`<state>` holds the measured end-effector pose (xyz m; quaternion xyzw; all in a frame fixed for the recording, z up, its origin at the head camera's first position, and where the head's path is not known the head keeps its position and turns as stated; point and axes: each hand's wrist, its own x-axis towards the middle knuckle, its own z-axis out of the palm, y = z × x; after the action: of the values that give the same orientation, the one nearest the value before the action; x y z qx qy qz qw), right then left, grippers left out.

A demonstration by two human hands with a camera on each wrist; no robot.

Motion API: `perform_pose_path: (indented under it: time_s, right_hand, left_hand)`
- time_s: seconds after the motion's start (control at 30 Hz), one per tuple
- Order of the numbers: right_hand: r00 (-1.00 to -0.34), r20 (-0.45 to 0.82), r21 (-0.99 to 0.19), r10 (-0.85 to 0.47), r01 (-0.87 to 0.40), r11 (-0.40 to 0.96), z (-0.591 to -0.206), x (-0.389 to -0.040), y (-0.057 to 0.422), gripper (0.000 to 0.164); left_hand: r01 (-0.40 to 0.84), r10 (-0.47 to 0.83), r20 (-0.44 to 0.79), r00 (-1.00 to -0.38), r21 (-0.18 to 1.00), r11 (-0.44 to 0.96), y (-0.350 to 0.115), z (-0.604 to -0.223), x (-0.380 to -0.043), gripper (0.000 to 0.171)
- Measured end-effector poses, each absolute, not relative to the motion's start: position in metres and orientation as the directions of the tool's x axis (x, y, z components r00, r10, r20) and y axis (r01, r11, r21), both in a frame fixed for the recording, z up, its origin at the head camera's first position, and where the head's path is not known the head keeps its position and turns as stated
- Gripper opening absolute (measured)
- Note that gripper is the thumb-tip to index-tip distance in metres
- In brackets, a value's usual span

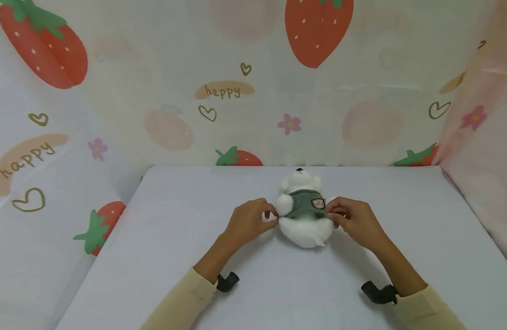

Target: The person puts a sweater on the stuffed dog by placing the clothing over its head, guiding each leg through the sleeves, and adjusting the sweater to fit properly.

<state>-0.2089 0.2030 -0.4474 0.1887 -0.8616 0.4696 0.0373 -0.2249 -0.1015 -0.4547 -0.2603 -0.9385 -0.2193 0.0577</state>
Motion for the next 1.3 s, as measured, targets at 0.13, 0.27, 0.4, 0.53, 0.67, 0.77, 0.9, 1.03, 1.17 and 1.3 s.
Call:
perform_pose_path:
  time_s: [0.13,0.27,0.4,0.53,0.67,0.77,0.9,1.03,1.17,1.3]
  right_hand:
    - [-0.931,0.178,-0.837,-0.32,-0.314,0.448,-0.444,-0.21,0.204,0.011]
    - [-0.931,0.055,-0.925,-0.362,-0.184,0.334,-0.439,-0.213,0.207,0.02]
    - [-0.925,0.007,-0.929,-0.379,-0.147,0.339,-0.435,-0.216,0.211,0.02]
    - [-0.919,0.129,-0.827,-0.373,-0.308,0.47,-0.434,-0.215,0.214,0.018]
    - [-0.865,0.27,-0.64,-0.424,-0.489,0.592,-0.439,-0.209,0.211,0.024]
    - [-0.828,0.326,-0.522,-0.457,-0.56,0.643,-0.446,-0.206,0.205,0.025]
    - [-0.832,0.334,-0.541,-0.444,-0.555,0.632,-0.456,-0.203,0.201,0.024]
    - [-0.869,0.25,-0.65,-0.427,-0.477,0.591,-0.447,-0.202,0.206,0.017]
    - [-0.924,0.24,-0.693,-0.298,-0.378,0.614,-0.426,-0.206,0.209,0.009]
    - [-0.942,0.277,-0.707,-0.19,-0.333,0.624,-0.42,-0.217,0.203,0.023]
  left_hand:
    - [0.469,0.419,0.217,-0.881,0.503,0.726,-0.102,-0.444,-0.223,0.043]
    - [0.482,0.399,0.271,-0.876,0.537,0.693,-0.095,-0.442,-0.222,0.046]
    - [0.457,0.347,0.297,-0.889,0.55,0.699,-0.092,-0.443,-0.22,0.034]
    - [0.43,0.318,0.291,-0.902,0.564,0.705,-0.094,-0.442,-0.22,0.025]
    - [0.422,0.322,0.273,-0.906,0.576,0.7,-0.096,-0.441,-0.221,0.023]
    - [0.411,0.321,0.258,-0.911,0.594,0.691,-0.096,-0.442,-0.222,0.024]
    - [0.401,0.318,0.246,-0.916,0.629,0.666,-0.095,-0.445,-0.223,0.029]
    - [0.379,0.337,0.207,-0.918,0.708,0.596,-0.095,-0.45,-0.225,0.034]
    - [0.277,0.345,0.11,-0.932,0.832,0.481,-0.096,-0.453,-0.229,0.038]
    - [0.179,0.352,0.043,-0.935,0.913,0.366,-0.093,-0.454,-0.234,0.043]
